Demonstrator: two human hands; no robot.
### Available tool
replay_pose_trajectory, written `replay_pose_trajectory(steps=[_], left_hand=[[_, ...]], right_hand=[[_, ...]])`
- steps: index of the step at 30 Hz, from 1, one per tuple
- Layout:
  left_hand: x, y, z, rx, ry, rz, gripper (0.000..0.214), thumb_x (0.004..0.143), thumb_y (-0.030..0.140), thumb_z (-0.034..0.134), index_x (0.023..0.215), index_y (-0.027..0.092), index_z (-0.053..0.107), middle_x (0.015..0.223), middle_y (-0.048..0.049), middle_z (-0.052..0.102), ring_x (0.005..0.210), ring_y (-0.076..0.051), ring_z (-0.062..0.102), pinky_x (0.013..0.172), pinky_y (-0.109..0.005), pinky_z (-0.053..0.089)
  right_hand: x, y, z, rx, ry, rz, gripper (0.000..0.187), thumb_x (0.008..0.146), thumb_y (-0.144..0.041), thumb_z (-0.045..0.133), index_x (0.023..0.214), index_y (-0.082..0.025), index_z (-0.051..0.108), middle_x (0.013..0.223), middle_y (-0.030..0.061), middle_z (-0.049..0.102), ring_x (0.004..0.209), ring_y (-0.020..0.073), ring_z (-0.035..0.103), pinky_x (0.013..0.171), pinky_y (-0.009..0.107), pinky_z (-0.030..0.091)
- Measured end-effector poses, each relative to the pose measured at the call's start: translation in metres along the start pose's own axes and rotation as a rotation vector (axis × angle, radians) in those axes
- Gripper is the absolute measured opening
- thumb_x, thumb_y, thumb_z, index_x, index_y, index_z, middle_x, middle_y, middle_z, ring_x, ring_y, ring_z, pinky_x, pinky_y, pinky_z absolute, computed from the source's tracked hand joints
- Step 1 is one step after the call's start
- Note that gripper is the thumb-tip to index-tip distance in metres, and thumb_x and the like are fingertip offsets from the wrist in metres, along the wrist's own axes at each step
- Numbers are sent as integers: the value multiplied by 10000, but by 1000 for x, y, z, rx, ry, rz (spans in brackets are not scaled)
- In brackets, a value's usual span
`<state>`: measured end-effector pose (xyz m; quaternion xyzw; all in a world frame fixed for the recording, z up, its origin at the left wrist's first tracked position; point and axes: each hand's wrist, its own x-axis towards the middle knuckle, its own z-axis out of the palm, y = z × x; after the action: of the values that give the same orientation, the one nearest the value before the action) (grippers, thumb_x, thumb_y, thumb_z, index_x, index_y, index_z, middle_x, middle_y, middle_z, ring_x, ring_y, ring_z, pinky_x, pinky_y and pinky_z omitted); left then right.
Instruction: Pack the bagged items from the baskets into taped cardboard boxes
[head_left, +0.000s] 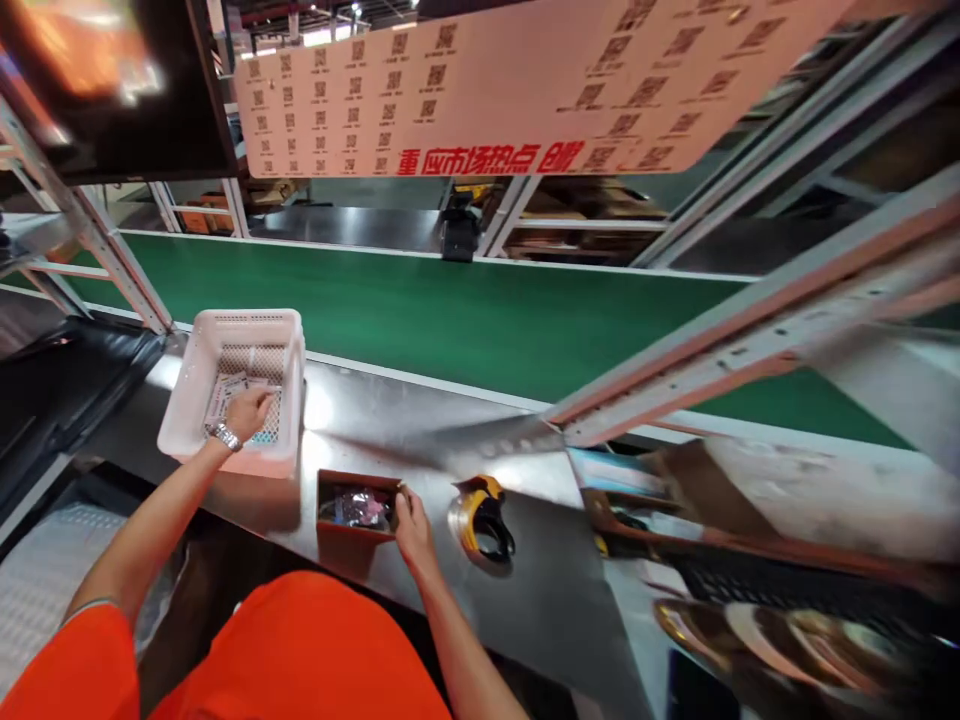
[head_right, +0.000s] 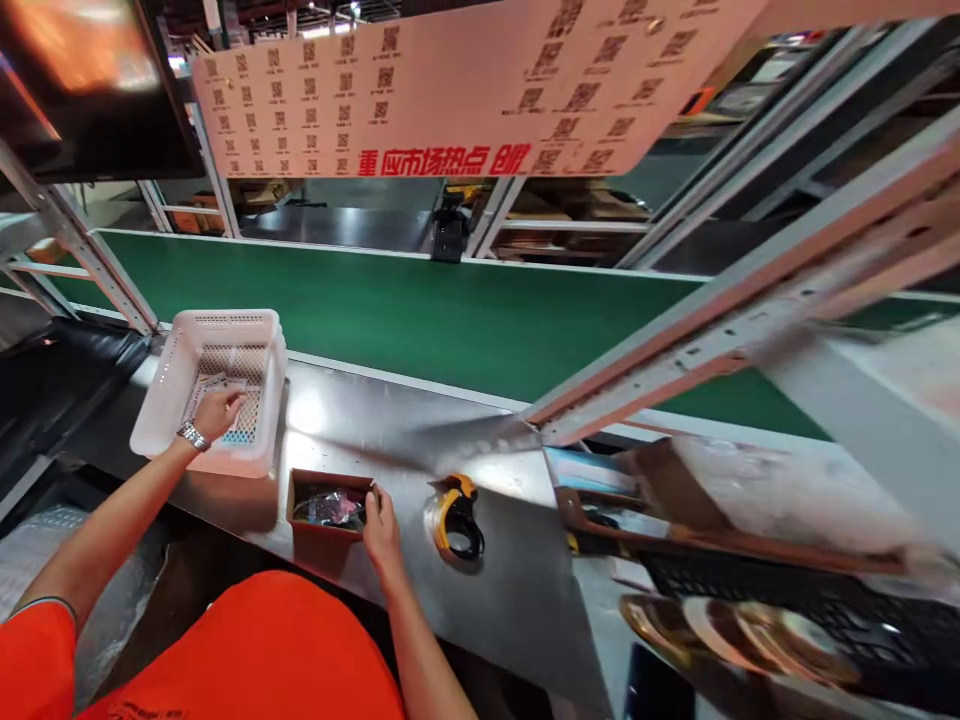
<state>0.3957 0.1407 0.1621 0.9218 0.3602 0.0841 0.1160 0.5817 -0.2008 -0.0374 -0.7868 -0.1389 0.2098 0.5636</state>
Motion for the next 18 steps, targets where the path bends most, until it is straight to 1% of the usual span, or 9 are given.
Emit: replay_pose_trajectory(steps=[2, 3, 5, 7, 10, 11, 13, 16, 18], left_hand=[[19, -39, -23, 95, -24, -159, 382, 1023, 253, 581, 1365, 164, 726, 1276, -150, 799, 1198, -270, 751, 1074, -370, 565], [24, -55, -29, 126, -52, -211, 421, 979, 274, 647, 1374, 144, 714, 1294, -176, 787, 1214, -304, 747, 1070, -390, 567], [27, -78, -31, 161, -113, -260, 603, 856, 348, 798, 1396, 107, 682, 1365, -233, 745, 1265, -372, 723, 1078, -422, 562], [27, -91, -24, 178, -175, -261, 866, 743, 424, 900, 1477, 70, 607, 1532, -289, 626, 1410, -420, 627, 1151, -430, 516], [29, -98, -8, 182, -241, -214, 1148, 675, 474, 950, 1612, 35, 451, 1746, -314, 347, 1601, -465, 390, 1283, -441, 378], [31, -98, -3, 181, -261, -201, 1205, 656, 482, 961, 1640, 46, 418, 1776, -309, 281, 1627, -487, 326, 1310, -469, 335], [33, -95, 6, 153, -296, -184, 1285, 606, 499, 985, 1675, 102, 394, 1811, -292, 185, 1654, -544, 203, 1337, -566, 251], [34, -85, 20, -22, -265, -180, 1305, 503, 446, 1025, 1653, 192, 463, 1831, -264, 128, 1660, -602, 22, 1316, -727, 111], [33, -78, 27, -153, -207, -189, 1294, 453, 342, 1029, 1627, 217, 499, 1824, -258, 177, 1660, -602, 14, 1299, -762, 93]], right_hand=[[5, 5, 0, 13, 5, 5, 833, 816, -807, 483, 1296, -168, 714, 1345, 201, 767, 1313, 382, 689, 1159, 517, 522], [7, 8, 1, 14, -1, 7, 830, 814, -815, 481, 1289, -178, 718, 1335, 191, 774, 1312, 377, 691, 1159, 511, 524], [11, 12, 0, 10, -13, 11, 838, 815, -821, 467, 1295, -179, 715, 1339, 189, 774, 1317, 378, 691, 1163, 516, 523], [14, 15, 0, 1, -10, 16, 855, 805, -819, 466, 1303, -168, 709, 1351, 202, 768, 1318, 387, 692, 1166, 531, 521], [17, 18, 0, -15, -1, 10, 829, 794, -811, 476, 1284, -188, 717, 1349, 192, 771, 1315, 385, 700, 1163, 536, 530], [18, 19, 0, -22, 2, 10, 812, 795, -810, 476, 1274, -201, 721, 1348, 183, 773, 1318, 382, 700, 1165, 536, 532], [18, 18, 0, -33, 6, 17, 801, 797, -812, 468, 1262, -211, 723, 1343, 177, 776, 1321, 382, 701, 1169, 541, 532], [15, 12, -1, -51, 5, 23, 811, 798, -809, 458, 1263, -198, 720, 1331, 185, 778, 1309, 385, 709, 1159, 543, 544], [13, 6, -2, -67, 10, 16, 795, 796, -803, 453, 1244, -207, 729, 1318, 179, 785, 1298, 381, 716, 1144, 538, 556]])
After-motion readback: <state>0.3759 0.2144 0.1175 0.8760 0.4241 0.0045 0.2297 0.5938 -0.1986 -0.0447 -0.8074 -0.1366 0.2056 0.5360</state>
